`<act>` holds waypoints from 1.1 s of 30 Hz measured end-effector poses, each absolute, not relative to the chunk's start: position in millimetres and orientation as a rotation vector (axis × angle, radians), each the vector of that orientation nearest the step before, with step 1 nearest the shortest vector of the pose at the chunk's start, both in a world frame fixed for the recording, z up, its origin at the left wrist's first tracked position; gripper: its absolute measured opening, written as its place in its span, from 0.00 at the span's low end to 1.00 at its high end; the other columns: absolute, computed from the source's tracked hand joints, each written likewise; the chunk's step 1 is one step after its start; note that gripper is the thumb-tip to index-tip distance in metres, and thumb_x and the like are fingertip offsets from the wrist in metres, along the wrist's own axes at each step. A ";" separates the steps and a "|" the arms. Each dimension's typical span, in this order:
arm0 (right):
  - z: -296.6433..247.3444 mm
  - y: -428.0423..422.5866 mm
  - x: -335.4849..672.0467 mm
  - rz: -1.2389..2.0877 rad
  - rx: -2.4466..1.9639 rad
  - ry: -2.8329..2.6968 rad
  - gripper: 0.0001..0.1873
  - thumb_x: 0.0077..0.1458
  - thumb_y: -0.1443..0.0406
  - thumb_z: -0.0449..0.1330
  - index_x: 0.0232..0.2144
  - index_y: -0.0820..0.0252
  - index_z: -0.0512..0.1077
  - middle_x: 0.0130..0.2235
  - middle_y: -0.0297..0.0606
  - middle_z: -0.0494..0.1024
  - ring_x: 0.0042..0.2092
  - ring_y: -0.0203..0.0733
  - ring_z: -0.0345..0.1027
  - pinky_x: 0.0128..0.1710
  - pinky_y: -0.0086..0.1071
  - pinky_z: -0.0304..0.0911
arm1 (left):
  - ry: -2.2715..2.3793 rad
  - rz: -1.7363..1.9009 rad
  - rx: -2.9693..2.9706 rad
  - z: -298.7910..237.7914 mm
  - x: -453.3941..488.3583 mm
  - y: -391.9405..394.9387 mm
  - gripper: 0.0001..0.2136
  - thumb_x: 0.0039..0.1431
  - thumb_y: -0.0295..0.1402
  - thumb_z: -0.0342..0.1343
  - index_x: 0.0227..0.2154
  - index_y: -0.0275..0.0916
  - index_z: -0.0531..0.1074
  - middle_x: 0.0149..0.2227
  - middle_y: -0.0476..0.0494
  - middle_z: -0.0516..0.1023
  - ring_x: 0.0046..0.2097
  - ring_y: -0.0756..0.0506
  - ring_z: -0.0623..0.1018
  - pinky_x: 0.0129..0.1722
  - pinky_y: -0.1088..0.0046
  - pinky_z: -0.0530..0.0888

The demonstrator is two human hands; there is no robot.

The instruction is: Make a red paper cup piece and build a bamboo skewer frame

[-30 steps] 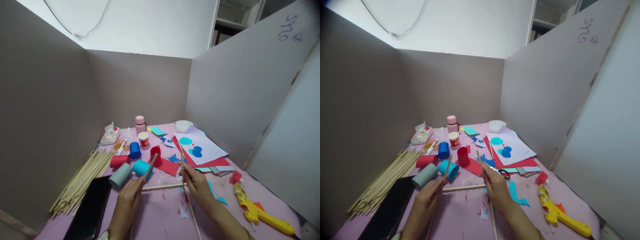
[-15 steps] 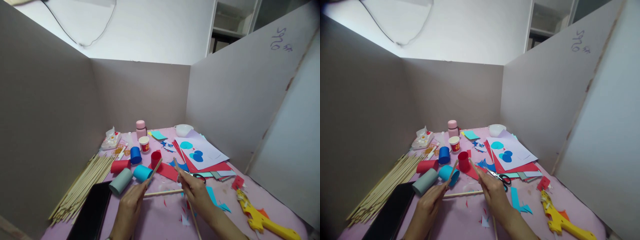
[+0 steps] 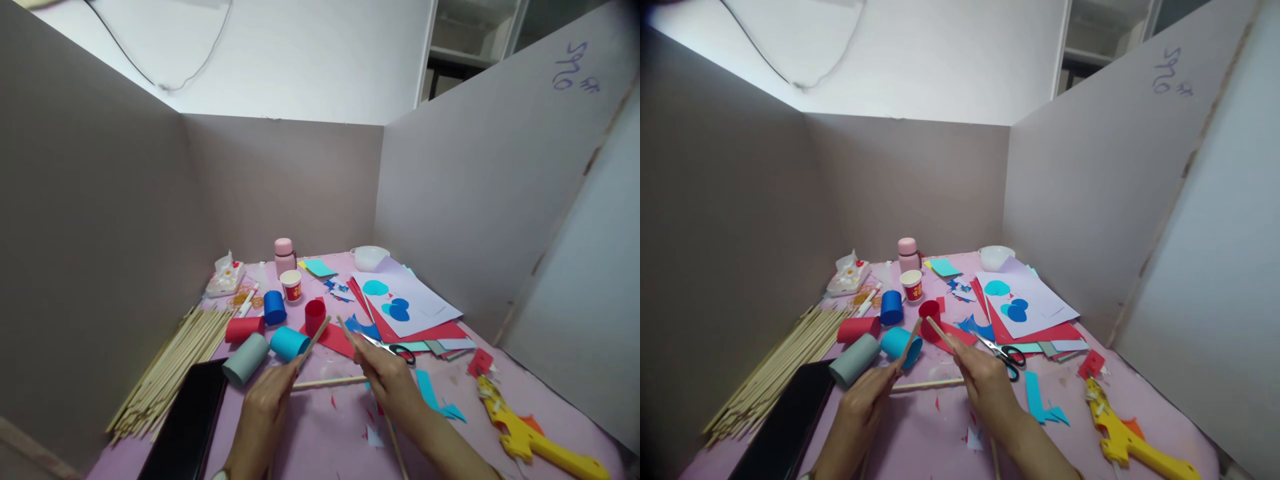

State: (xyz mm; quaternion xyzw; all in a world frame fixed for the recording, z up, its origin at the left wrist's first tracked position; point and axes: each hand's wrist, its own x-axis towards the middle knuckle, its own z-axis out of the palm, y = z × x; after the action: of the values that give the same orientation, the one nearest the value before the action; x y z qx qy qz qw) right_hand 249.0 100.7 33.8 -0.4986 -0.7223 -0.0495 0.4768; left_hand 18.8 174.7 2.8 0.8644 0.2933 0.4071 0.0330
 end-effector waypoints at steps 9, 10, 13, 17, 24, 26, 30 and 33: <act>31.0 103.3 248.2 -0.121 -1.175 -1.773 0.24 0.60 0.72 0.48 0.57 0.56 0.65 0.38 0.41 0.82 0.37 0.41 0.76 0.38 0.32 0.71 | 0.872 1.284 2.681 7.8 21.0 172.3 0.19 0.63 0.27 0.45 0.55 0.46 0.66 0.43 0.45 0.80 0.43 0.45 0.79 0.43 0.72 0.75; 31.4 103.1 248.0 -0.129 -1.177 -1.775 0.23 0.60 0.72 0.48 0.57 0.56 0.65 0.38 0.41 0.82 0.36 0.41 0.76 0.37 0.32 0.72 | 0.866 1.294 2.685 7.9 21.1 172.5 0.19 0.63 0.27 0.45 0.55 0.45 0.67 0.42 0.45 0.80 0.42 0.45 0.79 0.43 0.72 0.75; 32.8 102.7 247.9 -0.142 -1.187 -1.787 0.23 0.60 0.72 0.48 0.56 0.60 0.66 0.36 0.42 0.82 0.34 0.41 0.76 0.33 0.31 0.72 | 0.844 1.317 2.700 6.7 20.9 174.2 0.18 0.62 0.26 0.45 0.53 0.44 0.68 0.42 0.44 0.81 0.42 0.45 0.79 0.42 0.72 0.75; 32.6 103.0 248.0 -0.142 -1.183 -1.795 0.22 0.60 0.72 0.48 0.55 0.63 0.67 0.35 0.44 0.82 0.35 0.42 0.76 0.34 0.32 0.72 | 0.831 1.329 2.711 5.2 20.8 176.0 0.18 0.62 0.25 0.45 0.53 0.43 0.69 0.42 0.44 0.80 0.42 0.45 0.79 0.42 0.73 0.76; 31.9 102.6 247.7 -0.132 -1.184 -1.779 0.23 0.60 0.72 0.47 0.57 0.58 0.65 0.36 0.42 0.82 0.37 0.42 0.77 0.36 0.32 0.73 | 0.877 1.267 2.685 10.8 21.1 170.6 0.21 0.60 0.23 0.45 0.54 0.45 0.67 0.43 0.44 0.80 0.44 0.45 0.79 0.44 0.70 0.75; 32.2 102.3 247.8 -0.128 -1.185 -1.777 0.23 0.61 0.72 0.47 0.57 0.57 0.65 0.37 0.41 0.82 0.37 0.42 0.77 0.36 0.32 0.73 | 0.878 1.248 2.684 12.0 21.4 169.4 0.22 0.60 0.23 0.44 0.55 0.44 0.66 0.44 0.43 0.80 0.44 0.44 0.79 0.44 0.68 0.75; 30.6 101.9 248.8 -0.114 -1.197 -1.774 0.24 0.60 0.72 0.48 0.58 0.54 0.64 0.43 0.42 0.81 0.38 0.42 0.77 0.38 0.33 0.72 | 0.869 1.236 2.685 12.8 22.2 169.2 0.22 0.59 0.22 0.44 0.54 0.44 0.68 0.42 0.43 0.80 0.43 0.44 0.79 0.42 0.69 0.76; 28.6 101.6 249.6 -0.094 -1.214 -1.771 0.24 0.61 0.72 0.48 0.58 0.52 0.63 0.44 0.41 0.81 0.39 0.41 0.77 0.37 0.32 0.71 | 0.869 1.233 2.682 13.2 23.1 169.7 0.23 0.58 0.21 0.43 0.54 0.44 0.68 0.42 0.43 0.80 0.42 0.44 0.79 0.41 0.69 0.76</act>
State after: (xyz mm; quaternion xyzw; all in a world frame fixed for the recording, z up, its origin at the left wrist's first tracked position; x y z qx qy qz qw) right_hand 249.6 101.6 28.6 -0.4966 -0.7247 -0.0385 0.4761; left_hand 23.1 169.7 13.2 0.8711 0.2824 0.4005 0.0320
